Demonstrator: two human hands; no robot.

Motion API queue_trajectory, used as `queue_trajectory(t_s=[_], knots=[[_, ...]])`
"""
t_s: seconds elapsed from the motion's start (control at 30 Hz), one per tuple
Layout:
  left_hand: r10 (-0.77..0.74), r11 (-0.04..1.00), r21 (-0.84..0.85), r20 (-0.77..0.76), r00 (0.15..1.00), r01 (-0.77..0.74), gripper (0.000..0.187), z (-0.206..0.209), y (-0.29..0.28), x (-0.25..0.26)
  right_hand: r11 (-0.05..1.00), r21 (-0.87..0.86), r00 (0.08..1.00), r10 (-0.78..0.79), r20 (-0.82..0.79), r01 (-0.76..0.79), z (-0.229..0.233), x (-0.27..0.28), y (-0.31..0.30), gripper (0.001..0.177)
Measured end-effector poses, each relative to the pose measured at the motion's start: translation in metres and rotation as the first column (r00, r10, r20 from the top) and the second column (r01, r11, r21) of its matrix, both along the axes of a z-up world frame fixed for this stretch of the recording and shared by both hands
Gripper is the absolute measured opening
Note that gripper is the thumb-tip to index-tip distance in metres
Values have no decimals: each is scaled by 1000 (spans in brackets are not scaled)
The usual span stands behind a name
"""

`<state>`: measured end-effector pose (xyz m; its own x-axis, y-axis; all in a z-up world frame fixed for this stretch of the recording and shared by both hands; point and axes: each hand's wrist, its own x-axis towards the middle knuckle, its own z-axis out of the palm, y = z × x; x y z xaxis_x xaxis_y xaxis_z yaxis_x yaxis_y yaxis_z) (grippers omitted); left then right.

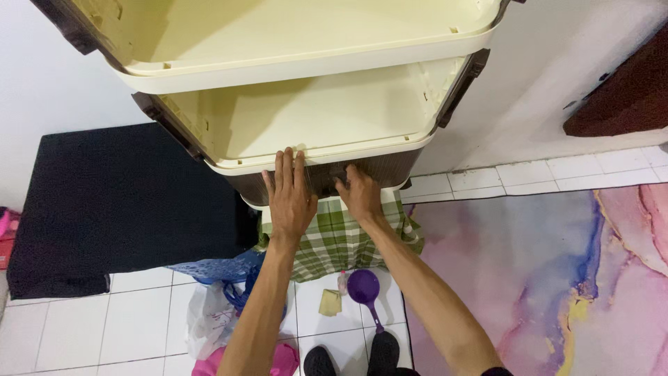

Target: The person pushes open the front panels of a plastic cabinet, wets and wrings a cloth in a bowl, and cleans the cabinet shelves by spraying them with a spray bottle and wiping the surfaces with the cloth.

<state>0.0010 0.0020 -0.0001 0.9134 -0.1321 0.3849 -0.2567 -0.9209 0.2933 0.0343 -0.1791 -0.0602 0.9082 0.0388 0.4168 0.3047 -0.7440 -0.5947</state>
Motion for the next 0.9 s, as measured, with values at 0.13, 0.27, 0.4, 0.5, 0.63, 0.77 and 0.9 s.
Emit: queue_trajectory(t_s=[0.13,0.27,0.4,0.5,0.63,0.77,0.9], knots=[[9,1000,6,7,1000,-9,91,0,1,0,1000,7,1000,28,12,-28,-4,1,-2,26],[13,1000,4,35,999,-13,89,-2,5,1,1000,-15,988,-11,-152,9,-13,12,-4,24],[-4,999,-45,35,999,6,91,-4,3,-1,996,2,996,-89,-15,89,-17,15,-50,27],[6,998,-59,45,999,-3,91,-5,1,2,994,-27,994,-106,13,106,-13,11,-86,29],[22,995,-94,77,997,-15,91,-8,-6,1,983,-24,983,-184,-25,184,-5,11,-119,28],[28,997,-77,86,996,-21,92,-10,-9,3,983,88,986,-164,0,164,7,8,-146,28],[34,998,-60,92,995,-28,95,-13,-9,4,984,109,990,-139,-12,139,16,12,-165,26]])
